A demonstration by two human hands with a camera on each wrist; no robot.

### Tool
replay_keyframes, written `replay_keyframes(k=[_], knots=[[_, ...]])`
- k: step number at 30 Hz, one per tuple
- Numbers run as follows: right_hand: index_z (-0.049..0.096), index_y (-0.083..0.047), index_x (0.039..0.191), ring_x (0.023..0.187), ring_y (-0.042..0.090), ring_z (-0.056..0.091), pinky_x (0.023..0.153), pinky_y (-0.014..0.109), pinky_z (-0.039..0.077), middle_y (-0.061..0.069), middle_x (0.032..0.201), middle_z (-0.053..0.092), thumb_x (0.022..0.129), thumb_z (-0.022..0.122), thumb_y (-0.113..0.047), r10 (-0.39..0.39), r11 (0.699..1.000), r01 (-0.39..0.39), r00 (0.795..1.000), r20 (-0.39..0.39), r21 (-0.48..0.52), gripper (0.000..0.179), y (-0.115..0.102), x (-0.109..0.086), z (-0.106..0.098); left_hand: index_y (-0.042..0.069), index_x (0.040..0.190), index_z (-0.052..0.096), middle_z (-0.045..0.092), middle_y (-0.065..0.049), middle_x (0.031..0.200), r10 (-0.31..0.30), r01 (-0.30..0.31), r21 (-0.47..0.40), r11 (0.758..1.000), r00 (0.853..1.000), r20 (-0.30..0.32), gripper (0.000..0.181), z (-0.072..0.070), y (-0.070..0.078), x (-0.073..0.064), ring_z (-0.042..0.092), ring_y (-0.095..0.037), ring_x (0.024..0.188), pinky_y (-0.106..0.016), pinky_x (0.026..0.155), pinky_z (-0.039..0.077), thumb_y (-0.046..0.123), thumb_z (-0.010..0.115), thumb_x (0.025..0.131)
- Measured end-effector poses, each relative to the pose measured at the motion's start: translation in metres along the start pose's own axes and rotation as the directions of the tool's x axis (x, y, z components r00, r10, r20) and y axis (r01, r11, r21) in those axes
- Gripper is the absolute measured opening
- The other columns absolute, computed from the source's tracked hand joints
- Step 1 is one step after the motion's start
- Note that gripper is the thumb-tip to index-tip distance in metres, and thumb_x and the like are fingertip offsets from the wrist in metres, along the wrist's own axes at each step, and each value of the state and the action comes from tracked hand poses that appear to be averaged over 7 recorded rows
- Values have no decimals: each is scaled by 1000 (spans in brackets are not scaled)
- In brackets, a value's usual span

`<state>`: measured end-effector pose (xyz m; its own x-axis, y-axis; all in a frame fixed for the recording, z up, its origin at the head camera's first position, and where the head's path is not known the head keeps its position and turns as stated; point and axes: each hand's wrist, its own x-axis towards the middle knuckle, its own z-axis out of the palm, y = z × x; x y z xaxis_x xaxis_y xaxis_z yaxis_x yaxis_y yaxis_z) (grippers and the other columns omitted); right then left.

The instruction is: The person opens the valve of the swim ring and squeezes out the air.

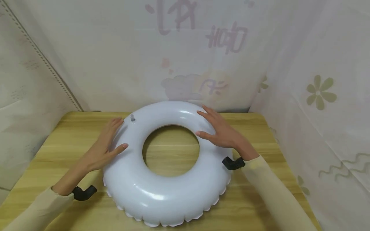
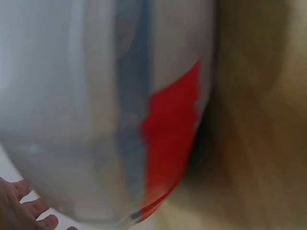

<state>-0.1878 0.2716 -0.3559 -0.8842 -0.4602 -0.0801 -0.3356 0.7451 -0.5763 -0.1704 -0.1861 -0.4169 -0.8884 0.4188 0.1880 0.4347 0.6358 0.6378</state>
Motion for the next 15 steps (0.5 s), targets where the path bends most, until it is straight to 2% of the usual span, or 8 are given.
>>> replay_keyframes(k=[4,7,11,15], knots=[[21,-33,164,162,33,3,122,70,16,-4,175,-1,99,63,-50,13,999,-13,1000,2,-43,79,15,-9,11,10,165,19,12,-11,174,-15,15,10,1000,1000,-10,88,8,-3,-9,4,-40,160,-66,126,11,35,69,97],[22,-28,165,161,36,3,121,72,13,3,175,0,99,65,-47,9,996,-11,1000,-26,-93,81,30,-16,20,9,165,17,12,-12,174,-33,33,5,999,999,-10,88,13,-4,-8,3,-38,161,-64,127,10,36,67,98],[22,-17,165,161,39,3,122,73,11,13,174,4,97,67,-44,-4,986,-8,997,-72,-166,85,46,-24,38,12,166,11,9,-10,174,-75,75,19,997,997,28,91,14,-2,-3,-1,-33,162,-64,127,11,43,64,99],[15,-16,166,161,36,-1,123,71,12,11,175,1,97,66,-46,28,984,-44,995,-93,-172,91,53,-28,54,11,166,6,4,-11,175,-94,88,84,993,993,70,97,17,0,0,0,-32,162,-62,127,13,48,64,98]])
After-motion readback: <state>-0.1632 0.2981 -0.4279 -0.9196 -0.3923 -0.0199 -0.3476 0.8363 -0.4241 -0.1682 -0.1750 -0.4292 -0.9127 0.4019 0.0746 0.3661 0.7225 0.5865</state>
